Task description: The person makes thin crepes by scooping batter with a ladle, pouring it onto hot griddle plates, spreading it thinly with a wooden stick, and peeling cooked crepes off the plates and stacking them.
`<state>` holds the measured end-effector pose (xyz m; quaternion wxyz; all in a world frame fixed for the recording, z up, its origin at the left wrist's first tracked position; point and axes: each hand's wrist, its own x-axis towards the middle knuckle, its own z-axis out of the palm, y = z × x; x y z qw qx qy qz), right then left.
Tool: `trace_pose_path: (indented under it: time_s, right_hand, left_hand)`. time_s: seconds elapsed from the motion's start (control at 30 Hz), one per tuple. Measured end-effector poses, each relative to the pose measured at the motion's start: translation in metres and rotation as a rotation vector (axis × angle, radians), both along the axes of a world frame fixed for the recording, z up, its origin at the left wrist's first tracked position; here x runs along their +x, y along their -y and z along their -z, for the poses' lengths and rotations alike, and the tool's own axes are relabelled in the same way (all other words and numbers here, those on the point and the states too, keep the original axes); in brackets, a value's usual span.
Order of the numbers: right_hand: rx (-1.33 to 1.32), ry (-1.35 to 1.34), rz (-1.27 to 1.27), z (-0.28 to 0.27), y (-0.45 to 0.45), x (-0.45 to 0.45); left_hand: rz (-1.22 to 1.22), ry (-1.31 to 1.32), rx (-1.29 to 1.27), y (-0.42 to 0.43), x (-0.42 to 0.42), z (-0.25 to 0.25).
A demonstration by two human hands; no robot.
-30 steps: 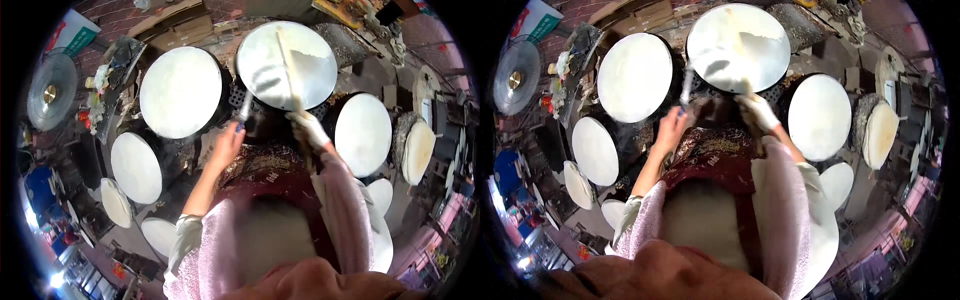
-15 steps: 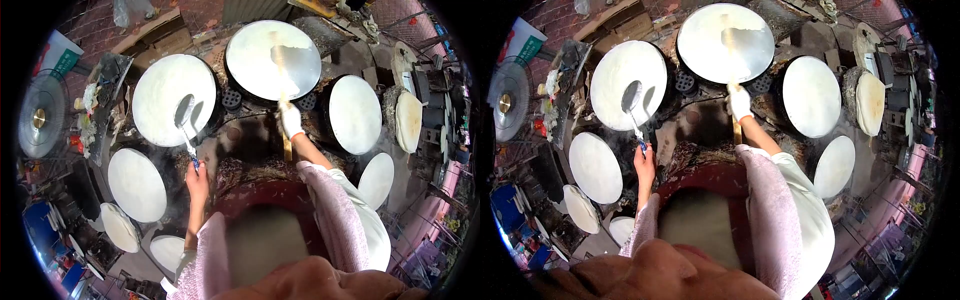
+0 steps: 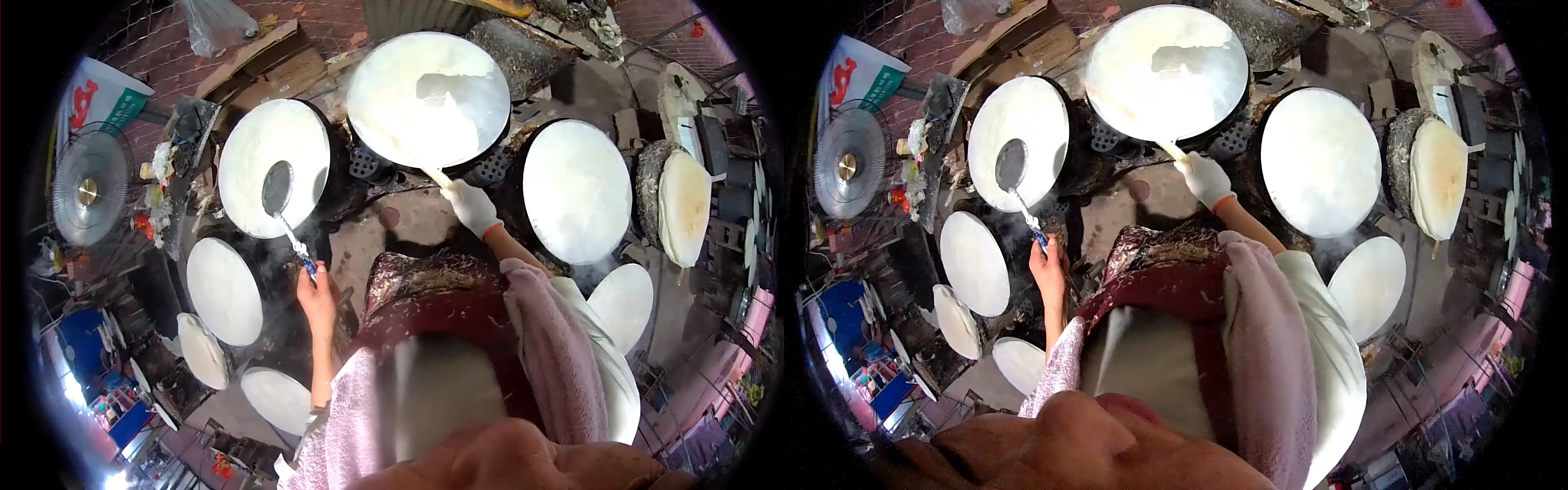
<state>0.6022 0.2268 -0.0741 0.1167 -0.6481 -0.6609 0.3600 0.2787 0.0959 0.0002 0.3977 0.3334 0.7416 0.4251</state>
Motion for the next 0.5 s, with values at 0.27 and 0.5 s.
trace_pose_path:
  time_s: [0.27,0.5]
  right_hand:
    - [0.31,-0.008,0.163,0.072,-0.051,0.093]
    - [0.062,0.043,0.317,0.035,-0.009,0.08]
  left_hand:
    - [-0.109,0.059,-0.046,0.006,0.055,-0.034]
    - [-0.038,0.001,-0.076,0.003,0.066,-0.039]
